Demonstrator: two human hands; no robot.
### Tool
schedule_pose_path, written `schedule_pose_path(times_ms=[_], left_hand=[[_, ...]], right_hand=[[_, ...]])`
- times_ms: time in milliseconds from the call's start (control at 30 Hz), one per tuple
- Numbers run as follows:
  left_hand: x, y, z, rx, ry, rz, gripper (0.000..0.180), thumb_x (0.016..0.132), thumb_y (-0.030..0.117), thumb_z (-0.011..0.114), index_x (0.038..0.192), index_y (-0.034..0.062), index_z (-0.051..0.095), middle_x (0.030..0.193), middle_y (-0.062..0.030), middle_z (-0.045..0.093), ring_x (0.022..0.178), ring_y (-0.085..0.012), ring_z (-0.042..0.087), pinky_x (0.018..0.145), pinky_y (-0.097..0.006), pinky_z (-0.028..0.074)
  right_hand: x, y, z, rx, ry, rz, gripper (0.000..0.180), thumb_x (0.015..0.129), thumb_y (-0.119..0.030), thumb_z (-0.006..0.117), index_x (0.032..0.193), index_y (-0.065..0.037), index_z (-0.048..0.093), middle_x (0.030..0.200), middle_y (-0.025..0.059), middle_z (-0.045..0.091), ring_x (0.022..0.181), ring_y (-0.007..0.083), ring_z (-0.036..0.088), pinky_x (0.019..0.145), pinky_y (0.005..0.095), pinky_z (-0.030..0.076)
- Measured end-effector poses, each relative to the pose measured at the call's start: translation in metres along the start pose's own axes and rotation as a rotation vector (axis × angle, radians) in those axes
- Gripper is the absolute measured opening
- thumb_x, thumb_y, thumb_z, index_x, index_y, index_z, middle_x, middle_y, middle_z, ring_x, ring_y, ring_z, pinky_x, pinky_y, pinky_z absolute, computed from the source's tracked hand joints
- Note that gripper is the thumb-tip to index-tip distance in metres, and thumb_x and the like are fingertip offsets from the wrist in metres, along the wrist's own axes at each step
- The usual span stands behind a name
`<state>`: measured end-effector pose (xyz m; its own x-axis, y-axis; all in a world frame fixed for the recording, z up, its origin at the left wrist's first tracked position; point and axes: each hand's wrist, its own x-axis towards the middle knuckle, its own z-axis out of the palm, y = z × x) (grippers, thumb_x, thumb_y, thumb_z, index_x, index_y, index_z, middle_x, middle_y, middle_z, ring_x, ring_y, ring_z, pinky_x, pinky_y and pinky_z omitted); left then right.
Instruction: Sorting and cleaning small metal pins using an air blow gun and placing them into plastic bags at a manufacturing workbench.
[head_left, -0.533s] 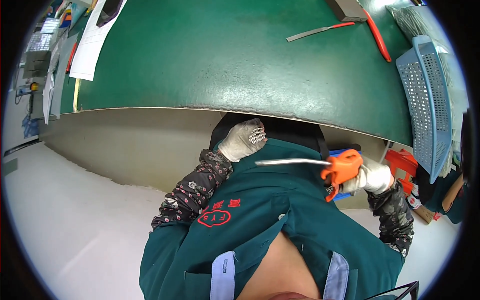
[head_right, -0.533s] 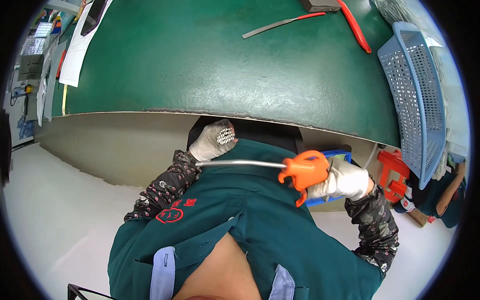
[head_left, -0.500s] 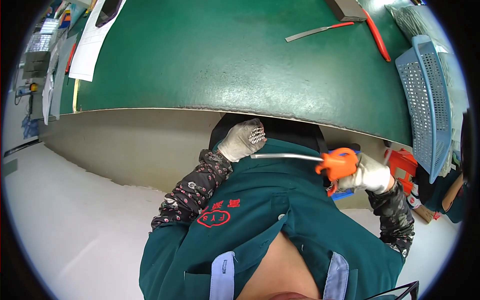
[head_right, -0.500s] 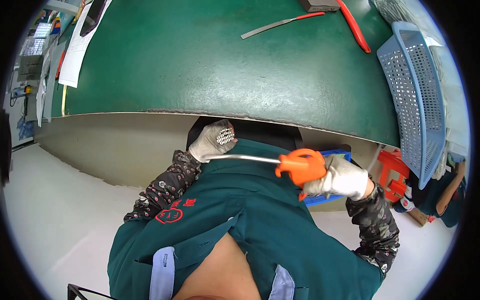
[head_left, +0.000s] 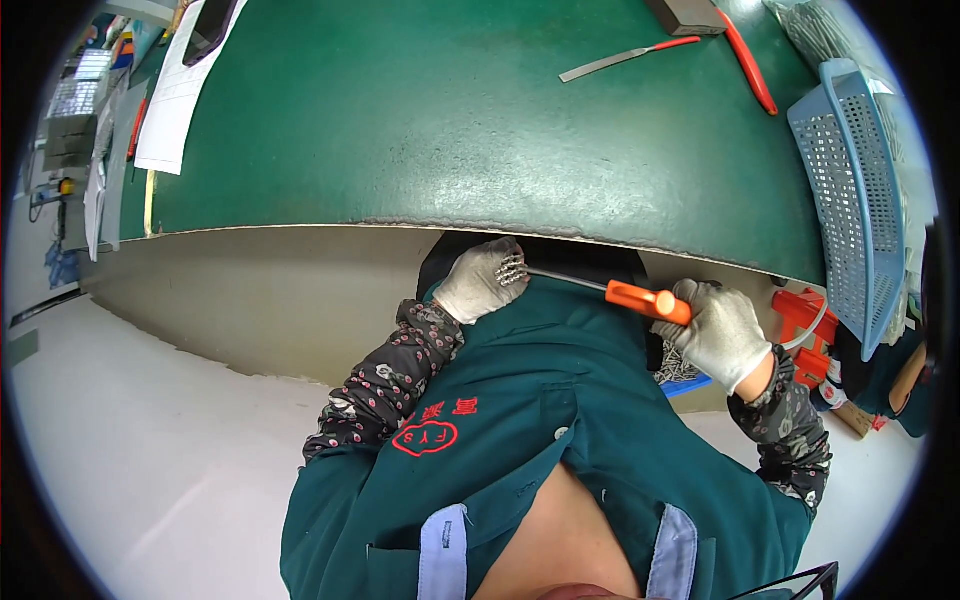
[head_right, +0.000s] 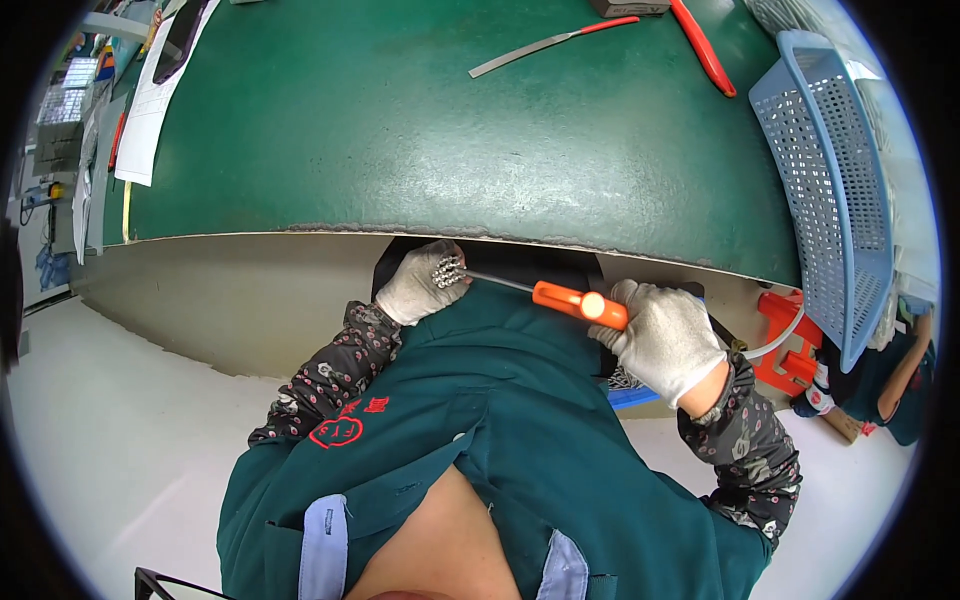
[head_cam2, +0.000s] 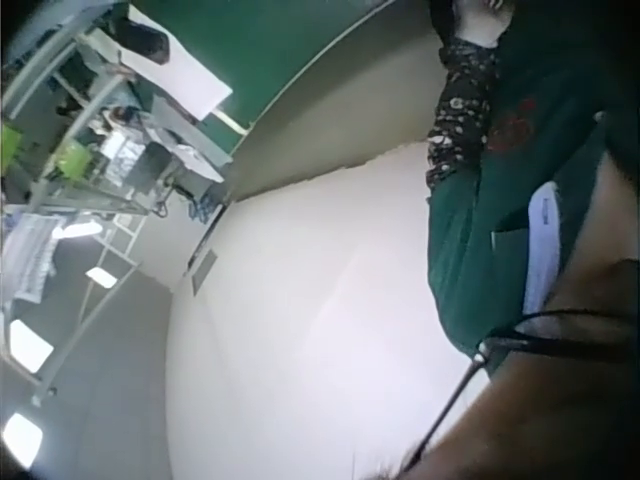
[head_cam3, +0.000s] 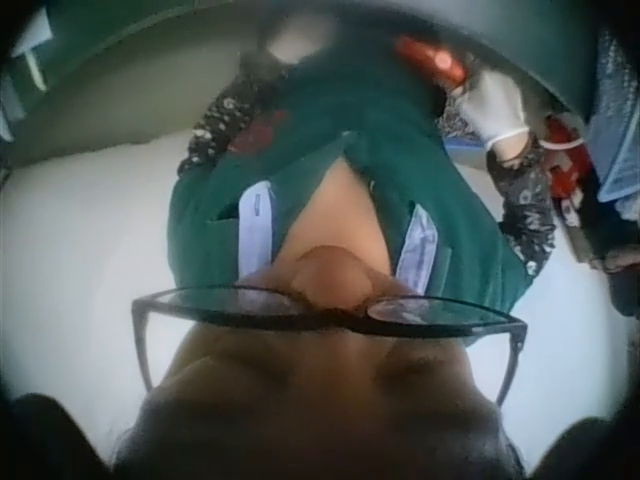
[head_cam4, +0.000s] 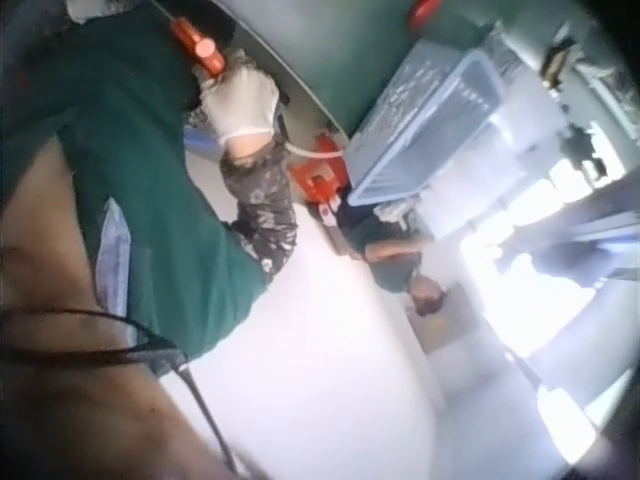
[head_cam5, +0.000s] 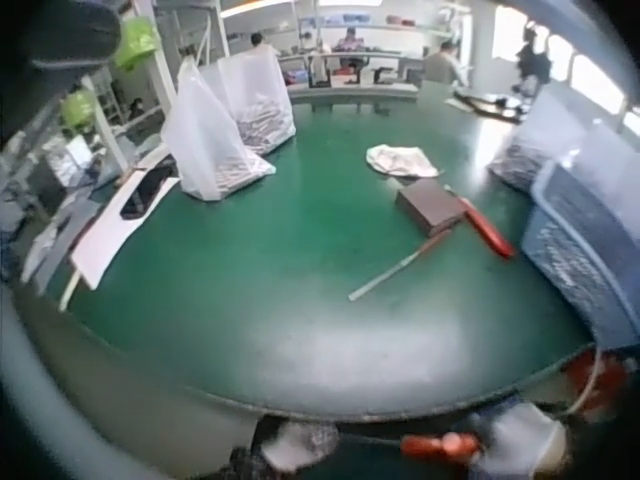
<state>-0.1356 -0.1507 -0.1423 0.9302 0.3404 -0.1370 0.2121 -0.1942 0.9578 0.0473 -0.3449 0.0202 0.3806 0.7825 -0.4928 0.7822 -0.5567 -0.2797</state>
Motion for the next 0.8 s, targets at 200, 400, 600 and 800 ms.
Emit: schedule_pose_path(times_ms=[200,400,600,800], left_hand=[[-0.001,-0.004,-0.002,0.115,-0.019,0.053,0.023,0.069,0.010,0.068,0.083,0.0001,0.053,0.072,-0.0083,0.052,0.063,-0.0183,0.052,0.058,-0.029,0.044],[0.000,-0.002,-0.001,0.062,-0.002,0.012,0.022,0.069,0.010,0.068,0.082,0.0002,0.053,0.072,-0.0076,0.052,0.062,-0.0182,0.052,0.058,-0.029,0.044],[0.000,0.000,-0.002,0.028,-0.090,0.005,0.024,0.070,0.003,0.066,0.090,-0.0006,0.054,0.075,-0.0050,0.056,0.066,-0.0131,0.058,0.062,-0.025,0.048],[-0.001,-0.005,-0.001,0.141,-0.011,0.013,0.021,0.070,0.009,0.069,0.082,-0.0007,0.054,0.074,-0.0080,0.053,0.063,-0.0185,0.054,0.059,-0.028,0.044]], right_hand=[[0.005,-0.002,-0.002,0.010,-0.054,0.054,0.036,0.069,-0.036,0.068,0.089,-0.007,0.059,0.071,0.0162,0.060,0.070,0.0354,0.059,0.062,0.0427,0.046],[0.009,-0.001,-0.001,0.004,-0.006,0.059,0.038,0.069,-0.036,0.068,0.090,-0.006,0.058,0.069,0.0163,0.060,0.069,0.0355,0.059,0.062,0.0429,0.046],[0.009,-0.001,0.001,0.034,-0.038,0.010,0.039,0.069,-0.037,0.068,0.091,-0.006,0.058,0.067,0.0168,0.059,0.067,0.0353,0.059,0.060,0.0421,0.046],[0.011,0.000,0.001,-0.020,0.003,0.048,0.038,0.070,-0.035,0.068,0.093,-0.007,0.058,0.067,0.0170,0.059,0.065,0.0359,0.058,0.058,0.0426,0.046]])
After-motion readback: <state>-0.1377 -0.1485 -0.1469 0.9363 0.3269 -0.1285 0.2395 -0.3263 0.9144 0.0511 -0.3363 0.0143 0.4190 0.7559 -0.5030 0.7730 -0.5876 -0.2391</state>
